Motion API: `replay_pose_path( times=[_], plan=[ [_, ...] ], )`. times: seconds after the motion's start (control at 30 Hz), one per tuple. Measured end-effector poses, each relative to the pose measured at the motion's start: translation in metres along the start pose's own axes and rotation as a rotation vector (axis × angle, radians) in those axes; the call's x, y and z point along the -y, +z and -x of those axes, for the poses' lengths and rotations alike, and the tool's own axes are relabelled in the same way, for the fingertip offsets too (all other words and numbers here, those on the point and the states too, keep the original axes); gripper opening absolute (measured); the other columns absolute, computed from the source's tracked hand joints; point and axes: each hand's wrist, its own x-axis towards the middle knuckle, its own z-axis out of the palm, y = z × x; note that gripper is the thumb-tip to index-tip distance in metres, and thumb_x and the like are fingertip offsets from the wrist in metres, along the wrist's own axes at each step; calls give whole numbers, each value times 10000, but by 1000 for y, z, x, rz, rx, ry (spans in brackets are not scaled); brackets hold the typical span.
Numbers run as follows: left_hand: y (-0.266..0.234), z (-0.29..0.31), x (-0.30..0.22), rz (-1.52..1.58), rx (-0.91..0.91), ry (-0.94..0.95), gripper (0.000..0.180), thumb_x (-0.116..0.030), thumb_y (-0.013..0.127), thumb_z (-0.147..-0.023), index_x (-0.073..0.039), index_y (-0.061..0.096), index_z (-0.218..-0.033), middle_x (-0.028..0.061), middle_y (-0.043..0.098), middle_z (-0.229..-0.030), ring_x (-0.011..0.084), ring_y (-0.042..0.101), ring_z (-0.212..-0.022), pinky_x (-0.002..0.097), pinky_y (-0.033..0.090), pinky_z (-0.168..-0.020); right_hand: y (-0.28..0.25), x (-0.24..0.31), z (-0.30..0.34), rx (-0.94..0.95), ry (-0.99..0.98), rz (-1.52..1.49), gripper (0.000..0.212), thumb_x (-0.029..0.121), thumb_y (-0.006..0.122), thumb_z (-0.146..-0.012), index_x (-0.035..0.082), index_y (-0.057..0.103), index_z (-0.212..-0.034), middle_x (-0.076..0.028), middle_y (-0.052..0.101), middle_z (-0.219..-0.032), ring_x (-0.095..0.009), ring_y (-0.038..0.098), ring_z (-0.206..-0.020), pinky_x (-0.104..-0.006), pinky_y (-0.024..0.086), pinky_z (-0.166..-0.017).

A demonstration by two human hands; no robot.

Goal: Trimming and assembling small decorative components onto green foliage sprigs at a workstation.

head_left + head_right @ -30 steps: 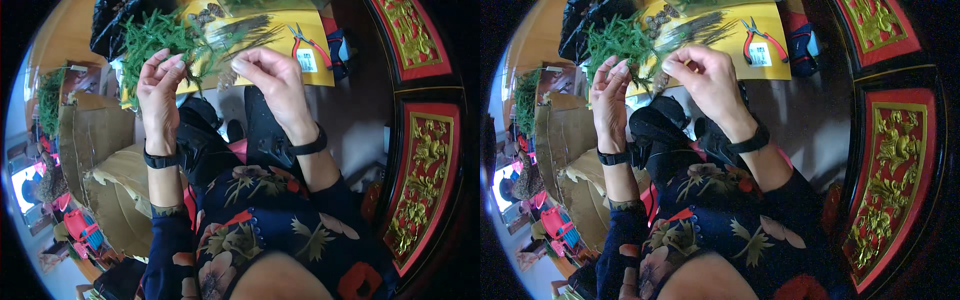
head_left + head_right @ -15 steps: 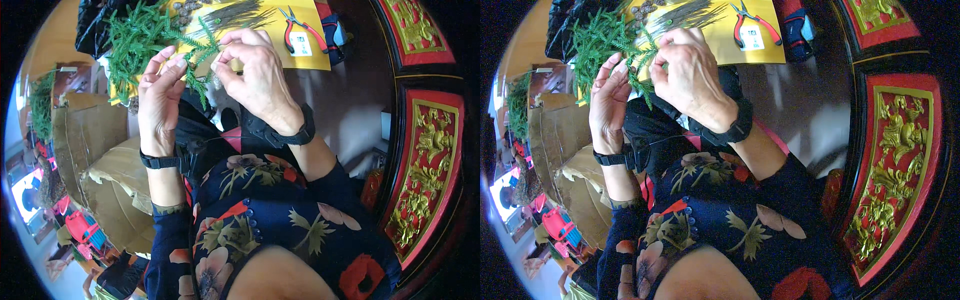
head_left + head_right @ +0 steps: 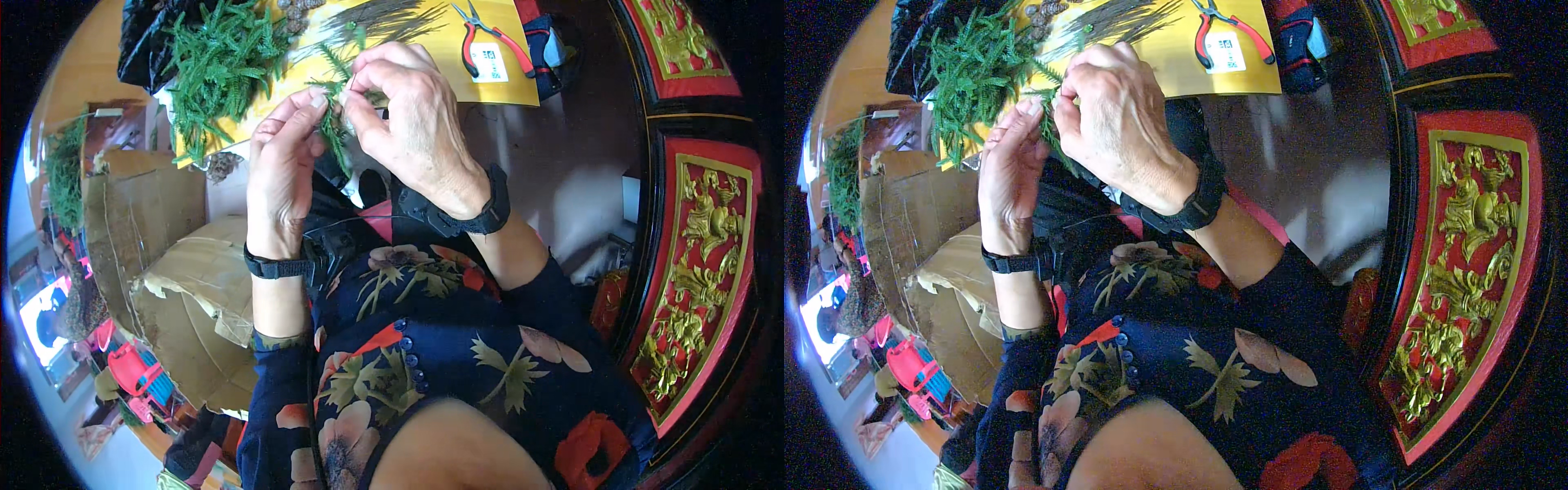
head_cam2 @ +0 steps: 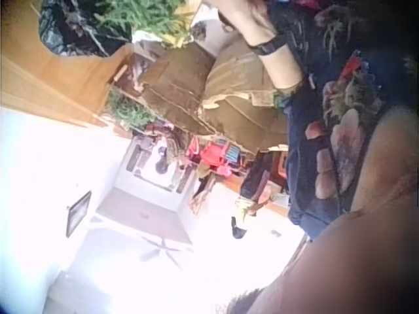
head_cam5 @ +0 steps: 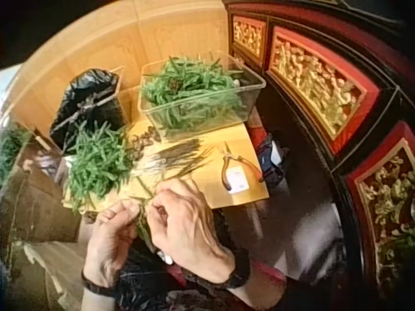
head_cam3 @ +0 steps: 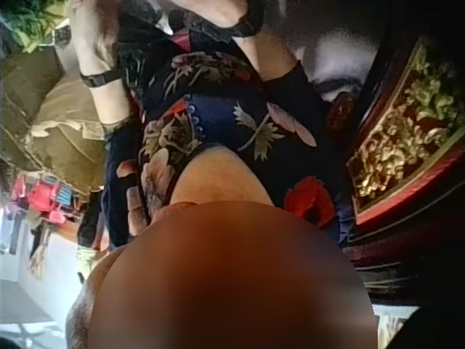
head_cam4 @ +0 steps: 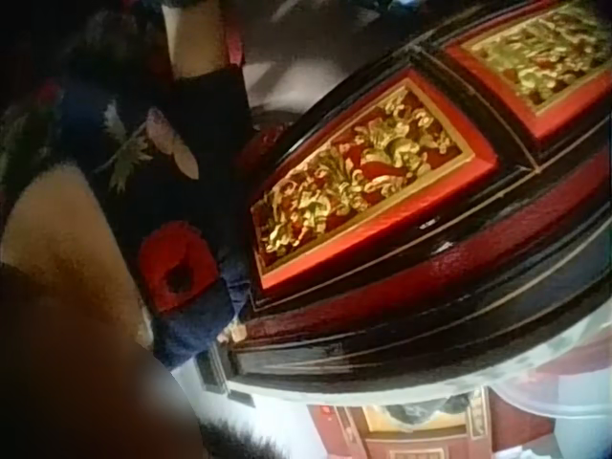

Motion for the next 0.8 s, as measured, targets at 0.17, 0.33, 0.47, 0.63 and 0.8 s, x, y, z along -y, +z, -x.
replay_pose_path(
  times=[0.17, 0.33, 0.47, 0.63, 0.8],
  plan=[
    [7, 3, 6, -39, -34, 44, 201, -115, 624, -840, -25, 621, -1020, -14, 632, -884, 11, 487, -655, 154, 349, -566, -2, 4, -2, -27, -18, 59, 78, 31, 643, -675, 4, 590, -726, -95, 597, -882, -278, 553, -848, -358, 447, -758],
    [12, 6, 9, -78, -74, 75, 209, -118, 612, -852, -28, 613, -1041, -18, 624, -852, 10, 463, -628, 151, 342, -555, -4, 5, -1, -46, -56, 90, 85, 39, 650, -668, 11, 586, -716, -96, 598, -878, -281, 550, -836, -358, 445, -750],
    [9, 4, 13, 54, -58, 65, 182, -113, 600, -859, -36, 607, -1024, -21, 612, -821, 18, 475, -624, 151, 349, -552, -3, 5, 0, -16, -48, 100, 85, 35, 654, -665, 12, 586, -712, -98, 601, -870, -282, 549, -834, -362, 445, -750],
    [7, 2, 13, 101, -53, 86, 99, -107, 587, -862, -49, 590, -942, -14, 587, -788, 50, 495, -618, 159, 364, -547, -3, 6, 1, -20, -56, 95, 82, 27, 653, -663, 13, 582, -700, -99, 604, -863, -281, 549, -830, -359, 447, -742],
    [9, 2, 9, 107, -91, 118, 61, -110, 585, -860, -59, 571, -892, -3, 563, -755, 80, 494, -601, 181, 368, -539, -4, 8, 2, 32, -67, 60, 77, 20, 648, -662, 14, 576, -688, -104, 604, -866, -277, 550, -829, -354, 450, -732]
  ],
)
